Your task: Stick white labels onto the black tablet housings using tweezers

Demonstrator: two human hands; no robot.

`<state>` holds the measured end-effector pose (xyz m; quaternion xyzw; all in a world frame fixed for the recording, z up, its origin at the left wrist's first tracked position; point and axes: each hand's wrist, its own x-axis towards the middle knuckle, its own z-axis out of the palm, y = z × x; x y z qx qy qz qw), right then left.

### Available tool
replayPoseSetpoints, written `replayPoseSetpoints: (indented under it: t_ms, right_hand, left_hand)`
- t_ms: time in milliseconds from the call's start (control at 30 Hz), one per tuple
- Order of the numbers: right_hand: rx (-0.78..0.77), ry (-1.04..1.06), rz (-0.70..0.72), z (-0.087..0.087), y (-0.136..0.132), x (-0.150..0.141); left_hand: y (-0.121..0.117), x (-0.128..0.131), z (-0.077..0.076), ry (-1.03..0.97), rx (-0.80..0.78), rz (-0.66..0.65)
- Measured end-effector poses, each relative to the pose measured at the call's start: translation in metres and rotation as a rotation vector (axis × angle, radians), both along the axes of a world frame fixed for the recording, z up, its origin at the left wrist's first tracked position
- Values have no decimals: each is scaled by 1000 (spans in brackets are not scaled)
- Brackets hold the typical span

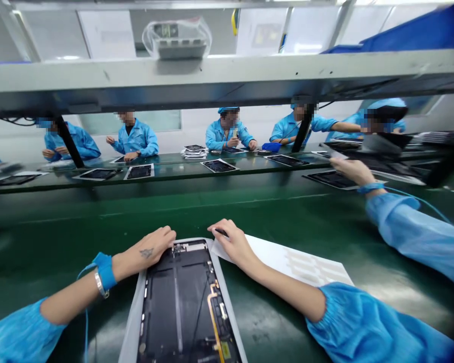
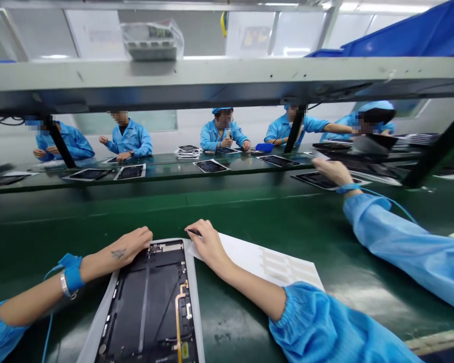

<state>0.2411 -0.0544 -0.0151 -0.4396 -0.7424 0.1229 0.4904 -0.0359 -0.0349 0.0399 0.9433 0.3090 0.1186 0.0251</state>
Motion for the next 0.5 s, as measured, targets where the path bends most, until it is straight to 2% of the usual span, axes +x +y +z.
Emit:
replayPoseSetpoints:
  t_ms: [33, 100, 167, 267, 367, 433, 500]
  right_hand:
    - [2, 43, -23, 0, 1, 0]
    - [5, 125, -78, 1, 1, 0]
    - [8, 194, -134, 2, 1, 0]
    - [3, 244, -166, 3, 3, -1]
    - [1, 236, -157, 2, 4, -1]
    - [9, 226, -152, 1, 5, -1]
    - [14, 217, -148, 0, 5, -1]
  left_hand:
    - [9, -6, 7, -34, -15, 11]
    - [34, -23, 26, -124, -24, 133]
    - [67, -41, 47, -231, 13, 384]
    - [119, -61, 69, -328, 83, 631]
    - [158, -65, 70, -386, 112, 827]
    - [173, -62, 63, -413, 118, 920]
    - [182, -60, 56, -436, 139, 957]
